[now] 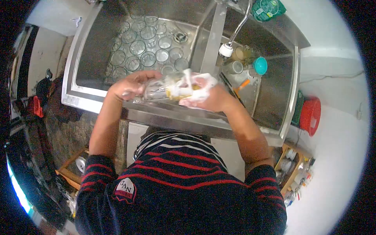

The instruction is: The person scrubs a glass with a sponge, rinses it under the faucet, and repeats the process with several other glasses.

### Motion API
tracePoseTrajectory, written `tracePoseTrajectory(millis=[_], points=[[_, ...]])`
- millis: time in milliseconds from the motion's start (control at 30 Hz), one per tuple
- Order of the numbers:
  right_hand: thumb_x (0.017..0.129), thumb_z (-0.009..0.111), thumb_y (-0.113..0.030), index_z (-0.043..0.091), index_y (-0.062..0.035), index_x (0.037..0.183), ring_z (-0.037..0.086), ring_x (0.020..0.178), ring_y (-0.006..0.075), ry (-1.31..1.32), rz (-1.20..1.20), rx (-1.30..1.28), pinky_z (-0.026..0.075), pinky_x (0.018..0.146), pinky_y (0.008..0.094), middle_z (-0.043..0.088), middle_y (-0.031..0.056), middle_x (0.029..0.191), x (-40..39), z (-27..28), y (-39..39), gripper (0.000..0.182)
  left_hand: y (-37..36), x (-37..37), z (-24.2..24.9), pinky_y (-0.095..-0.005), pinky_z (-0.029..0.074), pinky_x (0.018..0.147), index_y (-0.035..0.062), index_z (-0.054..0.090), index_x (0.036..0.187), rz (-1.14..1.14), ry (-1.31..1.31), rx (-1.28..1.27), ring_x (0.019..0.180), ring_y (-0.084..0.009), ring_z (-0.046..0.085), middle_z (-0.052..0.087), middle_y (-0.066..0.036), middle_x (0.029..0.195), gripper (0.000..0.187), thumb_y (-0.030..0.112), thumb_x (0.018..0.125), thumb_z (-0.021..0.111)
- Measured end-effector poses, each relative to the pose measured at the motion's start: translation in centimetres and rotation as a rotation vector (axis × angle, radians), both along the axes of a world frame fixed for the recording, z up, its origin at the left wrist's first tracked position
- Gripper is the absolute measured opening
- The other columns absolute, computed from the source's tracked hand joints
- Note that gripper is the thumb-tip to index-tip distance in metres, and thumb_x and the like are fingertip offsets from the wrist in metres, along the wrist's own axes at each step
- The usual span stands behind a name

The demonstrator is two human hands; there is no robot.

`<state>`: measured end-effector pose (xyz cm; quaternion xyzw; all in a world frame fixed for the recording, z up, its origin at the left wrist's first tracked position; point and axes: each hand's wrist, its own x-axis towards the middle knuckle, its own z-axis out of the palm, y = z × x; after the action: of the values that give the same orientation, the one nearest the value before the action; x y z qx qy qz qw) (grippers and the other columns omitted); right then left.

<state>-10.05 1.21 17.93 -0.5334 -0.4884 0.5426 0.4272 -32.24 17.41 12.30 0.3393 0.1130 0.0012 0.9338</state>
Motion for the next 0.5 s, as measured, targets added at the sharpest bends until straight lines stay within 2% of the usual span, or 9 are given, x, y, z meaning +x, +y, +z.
tracePoseTrajectory(millis=[67, 100, 133, 200, 267, 333, 400, 433, 500], points=[[0.070, 0.079, -0.012, 0.063, -0.0012, 0.099, 0.059, 0.088, 0.0141, -0.249, 0.164, 0.037, 0.047, 0.081, 0.0291, 0.065, 0.0087, 0.096, -1.8, 0.1, 2.5, 0.035, 1.6, -0.4, 0.8, -0.0360, 0.052, 0.076, -0.0035, 0.042, 0.130, -0.239, 0.266, 0.529, 0.096, -0.0215, 0.059, 0.057, -0.012, 0.116, 0.080, 0.026, 0.066, 0.079], [0.068, 0.081, -0.016, 0.063, -0.0008, 0.100, 0.060, 0.088, 0.0153, -0.429, 0.196, 0.035, 0.047, 0.081, 0.0293, 0.065, 0.0109, 0.097, -1.8, -1.2, 3.5, 0.039, 2.2, -0.4, -0.8, -0.0321, 0.050, 0.078, -0.0032, 0.048, 0.125, -0.254, 0.244, 0.574, 0.095, -0.0187, 0.058, 0.060, -0.010, 0.111, 0.075, 0.022, 0.063, 0.081], [0.065, 0.084, -0.021, 0.063, -0.0010, 0.100, 0.061, 0.091, 0.0165, -0.285, 0.201, 0.007, 0.048, 0.083, 0.0297, 0.066, 0.0112, 0.099, -1.9, -1.7, 4.8, 0.046, 3.2, -0.6, -1.4, -0.0321, 0.050, 0.078, -0.0032, 0.048, 0.125, -0.269, 0.241, 0.563, 0.095, -0.0187, 0.058, 0.060, -0.010, 0.111, 0.075, 0.022, 0.063, 0.081], [0.063, 0.086, -0.024, 0.063, -0.0004, 0.100, 0.062, 0.092, 0.0191, -0.389, -0.097, 0.149, 0.049, 0.083, 0.0315, 0.065, 0.0116, 0.098, -1.5, -3.2, 6.2, 0.049, 5.1, -1.2, -2.4, -0.0326, 0.048, 0.086, -0.0049, 0.047, 0.128, -0.221, 0.327, 0.504, 0.093, -0.0212, 0.060, 0.062, -0.013, 0.108, 0.085, 0.030, 0.059, 0.083], [0.065, 0.085, -0.025, 0.063, -0.0007, 0.101, 0.062, 0.092, 0.0184, -0.426, -0.124, 0.042, 0.051, 0.078, 0.0299, 0.066, 0.0114, 0.097, 0.9, -1.9, 8.2, 0.048, 6.5, -2.1, -2.5, -0.0335, 0.046, 0.088, -0.0038, 0.050, 0.125, -0.179, 0.306, 0.532, 0.093, -0.0223, 0.060, 0.063, -0.013, 0.104, 0.079, 0.029, 0.061, 0.081], [0.068, 0.083, -0.023, 0.063, -0.0012, 0.102, 0.062, 0.082, 0.0135, -0.037, -0.531, -0.079, 0.051, 0.065, 0.0246, 0.065, 0.0088, 0.094, 0.3, 0.8, 8.6, 0.046, 8.0, -3.1, -3.4, -0.0317, 0.042, 0.090, -0.0014, 0.052, 0.123, 0.171, 0.292, 0.597, 0.096, -0.0217, 0.058, 0.061, -0.011, 0.107, 0.069, 0.026, 0.065, 0.077], [0.069, 0.082, -0.019, 0.062, -0.0018, 0.105, 0.059, 0.073, 0.0075, -0.024, -0.432, 0.028, 0.046, 0.056, 0.0191, 0.065, 0.0050, 0.090, 2.5, -1.2, 8.1, 0.044, 8.9, -3.6, -4.3, -0.0340, 0.040, 0.093, -0.0014, 0.050, 0.125, 0.327, 0.303, 0.494, 0.103, -0.0227, 0.054, 0.058, -0.011, 0.114, 0.068, 0.024, 0.066, 0.073], [0.069, 0.081, -0.017, 0.061, -0.0020, 0.105, 0.058, 0.069, 0.0074, 0.013, -0.531, 0.056, 0.045, 0.052, 0.0194, 0.064, 0.0040, 0.088, 2.4, -1.8, 7.7, 0.043, 9.3, -3.7, -4.6, -0.0362, 0.039, 0.096, -0.0014, 0.049, 0.126, 0.498, 0.311, 0.385, 0.111, -0.0237, 0.051, 0.055, -0.010, 0.120, 0.067, 0.021, 0.067, 0.070], [0.072, 0.078, -0.014, 0.059, -0.0018, 0.108, 0.056, 0.057, 0.0076, 0.021, -0.746, -0.030, 0.039, 0.041, 0.0176, 0.063, 0.0028, 0.084, 1.1, -2.2, 6.4, 0.042, 10.1, -3.4, -4.8, -0.0360, 0.038, 0.096, -0.0015, 0.046, 0.128, 0.487, 0.221, 0.409, 0.113, -0.0240, 0.049, 0.054, -0.010, 0.122, 0.067, 0.021, 0.069, 0.068]])
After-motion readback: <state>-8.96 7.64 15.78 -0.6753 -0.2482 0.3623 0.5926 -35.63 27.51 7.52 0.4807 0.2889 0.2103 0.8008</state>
